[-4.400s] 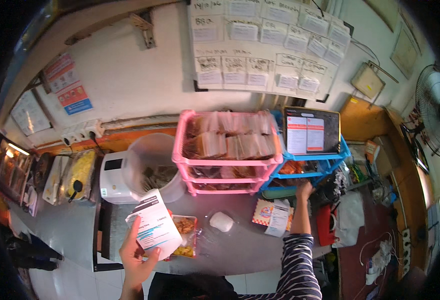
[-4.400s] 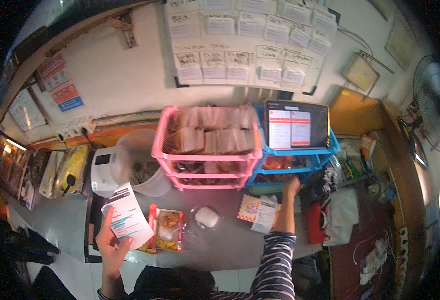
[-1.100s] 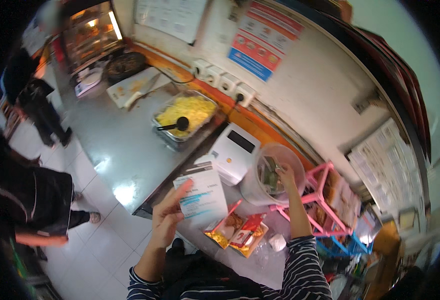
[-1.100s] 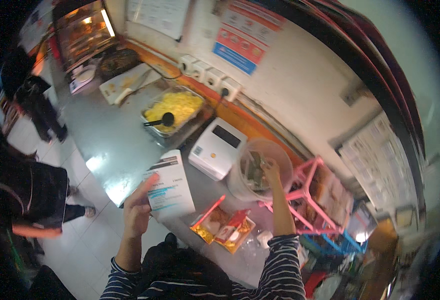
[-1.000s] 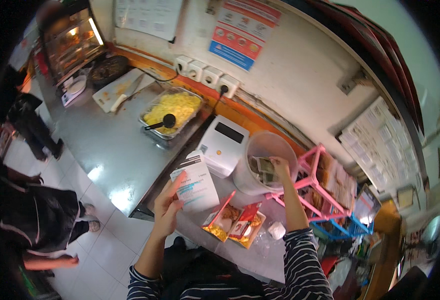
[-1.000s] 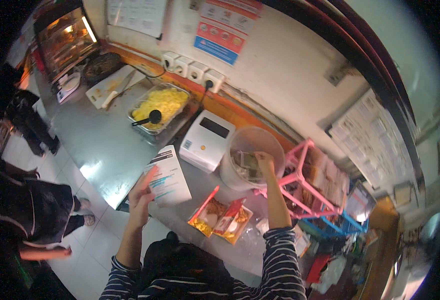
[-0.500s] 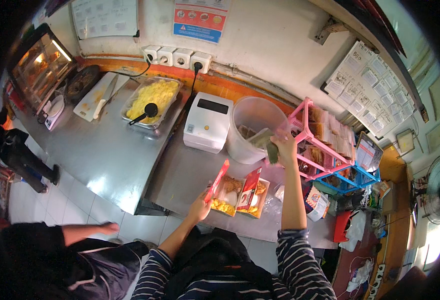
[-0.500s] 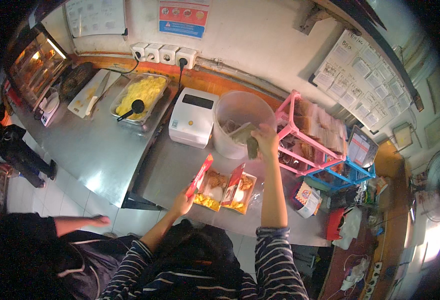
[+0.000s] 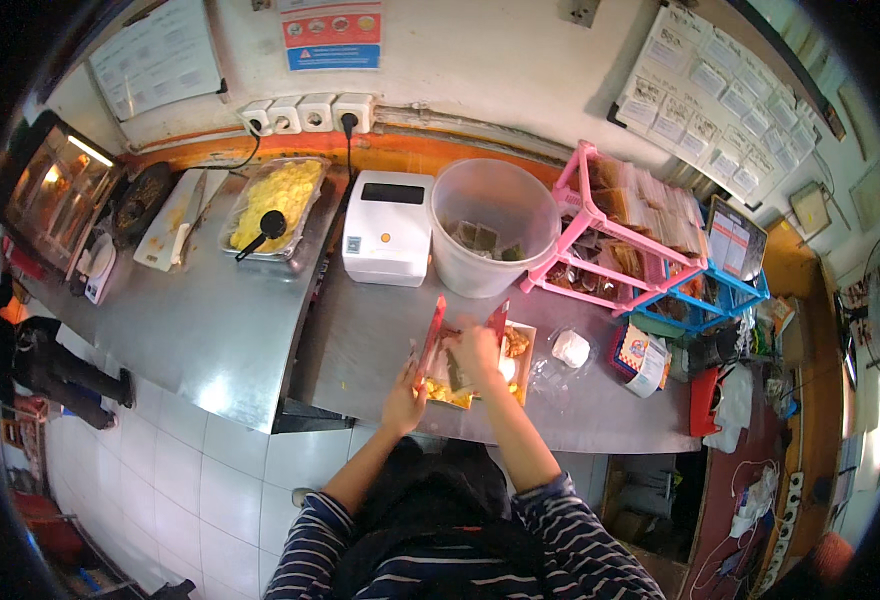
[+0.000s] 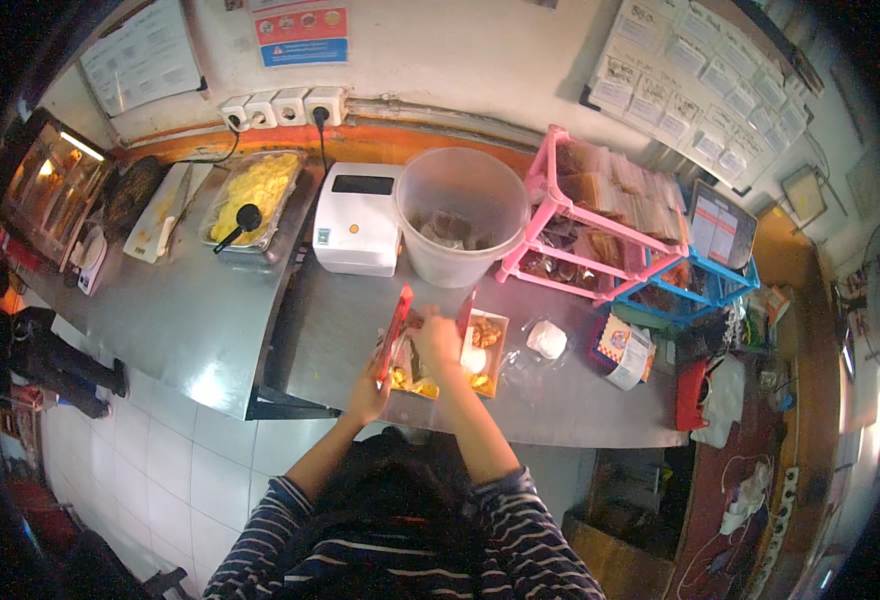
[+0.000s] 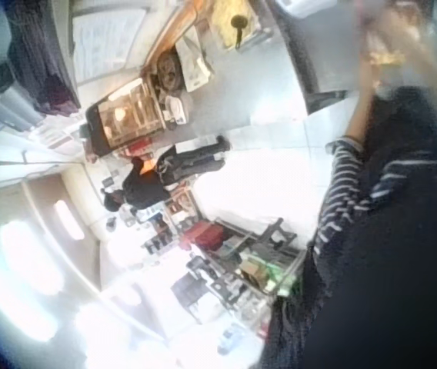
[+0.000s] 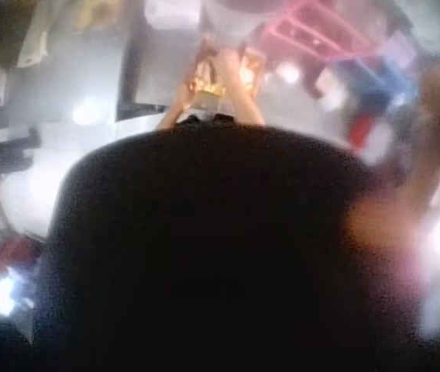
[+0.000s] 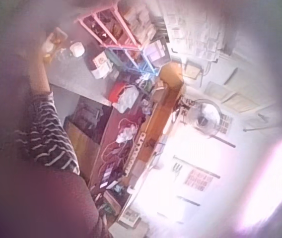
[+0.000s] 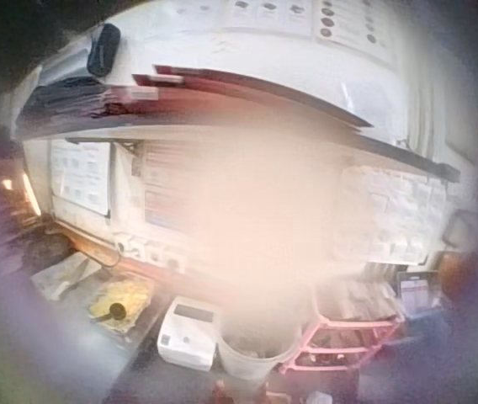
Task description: The person scoops yellow food from a container into a plastic bag, then places fried chicken pieces into a box. They write on a receipt, place the receipt and food items into a plastic bag, and seal it.
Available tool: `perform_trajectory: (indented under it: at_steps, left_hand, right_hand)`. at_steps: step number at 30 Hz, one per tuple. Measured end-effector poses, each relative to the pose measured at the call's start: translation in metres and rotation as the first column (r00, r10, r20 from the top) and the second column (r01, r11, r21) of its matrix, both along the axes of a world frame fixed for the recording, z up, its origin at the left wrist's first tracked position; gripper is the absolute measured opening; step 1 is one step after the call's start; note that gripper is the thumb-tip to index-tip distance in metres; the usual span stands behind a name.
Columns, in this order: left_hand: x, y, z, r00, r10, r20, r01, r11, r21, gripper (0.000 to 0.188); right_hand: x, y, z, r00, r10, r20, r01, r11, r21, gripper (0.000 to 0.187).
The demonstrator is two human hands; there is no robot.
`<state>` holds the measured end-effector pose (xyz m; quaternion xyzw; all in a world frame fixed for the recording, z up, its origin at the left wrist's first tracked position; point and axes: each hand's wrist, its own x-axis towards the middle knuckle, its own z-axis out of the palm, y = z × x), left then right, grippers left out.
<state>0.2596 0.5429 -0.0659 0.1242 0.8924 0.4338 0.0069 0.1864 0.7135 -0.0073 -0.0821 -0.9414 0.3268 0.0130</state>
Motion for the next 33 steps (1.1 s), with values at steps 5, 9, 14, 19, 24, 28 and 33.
perform_trajectory:
  at_steps: [5, 9, 14, 19, 24, 28, 33]
  left_hand:
    - [-0.014, -0.001, -0.014, 0.998, -0.059, -0.011, 0.059, 0.997, 0.044, 0.049]
    - [-0.020, 0.000, -0.019, 0.971, -0.064, 0.229, 0.023, 0.984, 0.174, 0.039]
    - [-0.024, 0.003, -0.013, 0.960, -0.106, 0.260, 0.088, 0.993, 0.080, 0.031]
    - [-0.028, 0.031, -0.002, 0.957, -0.137, 0.255, 0.112, 0.987, 0.112, 0.026]
    - [-0.032, 0.066, -0.001, 0.934, -0.132, 0.331, 0.151, 0.988, -0.033, 0.032]
    - [-0.030, 0.076, 0.016, 0.902, -0.335, 0.273, 0.361, 0.931, -0.050, 0.040]
    - [-0.035, 0.064, 0.103, 0.871, -0.263, 0.414, 0.410, 0.855, -0.319, 0.046]
  right_hand:
    - [0.032, 0.082, 0.057, 0.914, -0.326, -0.241, 0.335, 0.942, -0.007, 0.043]
    - [0.016, 0.080, 0.007, 0.965, -0.260, -0.025, 0.261, 0.956, 0.134, 0.038]
    - [0.020, 0.085, -0.042, 0.923, -0.352, -0.154, 0.295, 0.907, -0.301, 0.042]
    - [0.037, 0.099, -0.028, 0.966, -0.176, 0.187, 0.201, 0.971, -0.126, 0.040]
    - [0.018, 0.116, -0.037, 0.859, -0.511, 0.025, 0.497, 0.820, -0.284, 0.020]
    - [0.001, 0.132, -0.048, 0.919, -0.389, 0.058, 0.388, 0.871, -0.300, 0.014]
    - [0.030, 0.170, -0.032, 0.961, -0.254, -0.113, 0.214, 0.936, -0.280, 0.021]
